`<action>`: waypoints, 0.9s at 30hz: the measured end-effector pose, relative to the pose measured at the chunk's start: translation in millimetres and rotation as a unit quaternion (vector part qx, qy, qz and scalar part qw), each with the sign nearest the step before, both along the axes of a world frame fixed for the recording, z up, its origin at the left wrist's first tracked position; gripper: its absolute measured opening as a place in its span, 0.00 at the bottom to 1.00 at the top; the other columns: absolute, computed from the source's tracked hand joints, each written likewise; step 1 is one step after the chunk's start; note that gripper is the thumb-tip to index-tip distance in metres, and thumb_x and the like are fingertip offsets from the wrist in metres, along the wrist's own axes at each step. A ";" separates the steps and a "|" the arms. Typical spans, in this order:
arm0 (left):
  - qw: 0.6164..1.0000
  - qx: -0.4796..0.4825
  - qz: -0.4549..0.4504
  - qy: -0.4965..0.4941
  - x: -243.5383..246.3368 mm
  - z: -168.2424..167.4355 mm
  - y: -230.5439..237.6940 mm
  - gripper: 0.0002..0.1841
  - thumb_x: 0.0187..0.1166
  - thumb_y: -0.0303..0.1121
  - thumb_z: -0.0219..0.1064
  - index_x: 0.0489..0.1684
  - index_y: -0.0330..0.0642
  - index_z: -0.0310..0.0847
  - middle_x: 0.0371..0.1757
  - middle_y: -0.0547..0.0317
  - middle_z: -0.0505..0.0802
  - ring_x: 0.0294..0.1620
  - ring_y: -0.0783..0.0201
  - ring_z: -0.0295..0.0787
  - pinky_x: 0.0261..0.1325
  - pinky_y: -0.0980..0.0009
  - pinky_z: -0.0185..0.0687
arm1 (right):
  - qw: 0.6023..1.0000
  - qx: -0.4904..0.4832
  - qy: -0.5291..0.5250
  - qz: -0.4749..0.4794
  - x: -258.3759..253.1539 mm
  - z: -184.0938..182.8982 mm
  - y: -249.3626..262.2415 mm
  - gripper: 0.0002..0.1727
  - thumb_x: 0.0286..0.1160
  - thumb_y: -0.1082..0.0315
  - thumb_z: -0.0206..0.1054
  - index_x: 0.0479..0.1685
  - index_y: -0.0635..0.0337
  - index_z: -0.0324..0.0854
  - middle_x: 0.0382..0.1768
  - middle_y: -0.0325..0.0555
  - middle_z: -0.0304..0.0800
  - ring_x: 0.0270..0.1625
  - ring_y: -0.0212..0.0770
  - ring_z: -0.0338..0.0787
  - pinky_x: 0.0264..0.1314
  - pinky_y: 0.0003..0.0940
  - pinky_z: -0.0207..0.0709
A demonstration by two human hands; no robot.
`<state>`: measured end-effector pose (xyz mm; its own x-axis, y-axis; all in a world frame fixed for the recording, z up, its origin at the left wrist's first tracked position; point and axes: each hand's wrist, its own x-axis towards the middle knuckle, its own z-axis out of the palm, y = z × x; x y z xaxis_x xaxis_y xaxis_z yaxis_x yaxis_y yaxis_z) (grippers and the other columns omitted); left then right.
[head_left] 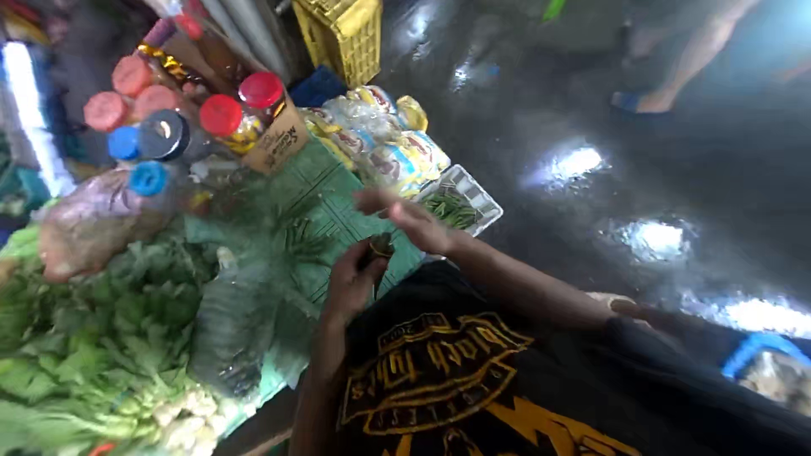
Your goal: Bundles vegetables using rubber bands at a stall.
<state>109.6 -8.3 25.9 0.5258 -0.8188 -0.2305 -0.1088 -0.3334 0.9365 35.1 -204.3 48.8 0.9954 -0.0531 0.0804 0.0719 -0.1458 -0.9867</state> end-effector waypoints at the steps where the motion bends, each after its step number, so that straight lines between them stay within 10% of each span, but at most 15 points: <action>1: 0.999 0.019 0.026 -0.007 0.6 -5.7 2.0 0.21 0.83 0.36 0.67 0.70 0.36 0.81 0.53 0.54 0.95 0.50 0.65 0.94 0.58 0.62 0.92 | 1.000 -0.026 -0.003 -0.010 4.2 -10.1 -10.1 0.43 0.84 0.31 0.44 0.85 0.56 0.67 0.76 0.49 0.79 0.67 0.42 0.85 0.63 0.45 0.84; 4: 0.993 0.088 0.061 -0.043 -19.5 -13.7 -10.4 0.24 0.75 0.41 0.75 0.67 0.38 0.83 0.54 0.52 0.93 0.54 0.64 0.92 0.63 0.62 0.89 | 0.994 -0.053 0.056 0.074 -8.8 -45.3 -18.3 0.29 0.74 0.57 0.75 0.76 0.53 0.78 0.65 0.48 0.86 0.59 0.42 0.89 0.61 0.44 0.87; 8: 0.985 0.155 0.075 0.004 -37.5 -28.2 -44.9 0.41 0.68 0.52 0.80 0.78 0.35 0.72 0.72 0.42 0.84 0.67 0.55 0.87 0.70 0.57 0.86 | 0.963 0.107 0.240 0.051 -34.6 -98.5 -79.1 0.16 0.84 0.65 0.64 0.65 0.59 0.80 0.52 0.49 0.90 0.40 0.40 0.90 0.42 0.40 0.88; 12: 0.944 0.255 0.199 -0.061 -13.2 -66.1 -25.8 0.32 0.82 0.47 0.69 0.80 0.38 0.71 0.73 0.40 0.83 0.67 0.50 0.87 0.69 0.50 0.85 | 0.890 0.016 0.449 -0.076 -66.5 -175.1 -189.8 0.20 0.88 0.56 0.62 0.72 0.52 0.75 0.52 0.52 0.86 0.33 0.42 0.85 0.35 0.42 0.84; 17: 0.837 0.372 0.391 -0.094 36.9 -101.5 3.3 0.27 0.89 0.44 0.57 0.79 0.33 0.69 0.65 0.31 0.86 0.65 0.38 0.86 0.67 0.41 0.82 | 0.801 -0.082 0.587 -0.084 -84.8 -276.9 -241.4 0.37 0.89 0.48 0.60 0.92 0.49 0.52 0.75 0.73 0.74 0.61 0.68 0.89 0.58 0.62 0.86; 22: 0.772 0.419 0.477 -0.039 54.6 -124.8 2.3 0.35 0.89 0.57 0.53 0.78 0.31 0.67 0.62 0.32 0.88 0.64 0.38 0.88 0.65 0.37 0.82 | 0.871 -0.196 0.444 -0.078 -35.4 -237.1 -196.6 0.33 0.85 0.51 0.65 0.80 0.66 0.69 0.67 0.69 0.83 0.65 0.65 0.88 0.70 0.66 0.79; 27: 0.773 0.451 0.444 -0.021 50.8 -130.6 -2.7 0.23 0.90 0.47 0.55 0.62 0.34 0.82 0.57 0.35 0.90 0.60 0.38 0.89 0.61 0.35 0.83 | 0.948 -0.219 0.224 0.051 50.1 -153.6 -96.4 0.20 0.84 0.61 0.66 0.67 0.66 0.80 0.54 0.61 0.90 0.54 0.57 0.92 0.61 0.60 0.85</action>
<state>160.4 -11.0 -104.7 0.8114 0.3549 -0.4644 0.5147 -0.8103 0.2801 85.2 -300.7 -104.8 0.9326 -0.0134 -0.3606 -0.3051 -0.5628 -0.7683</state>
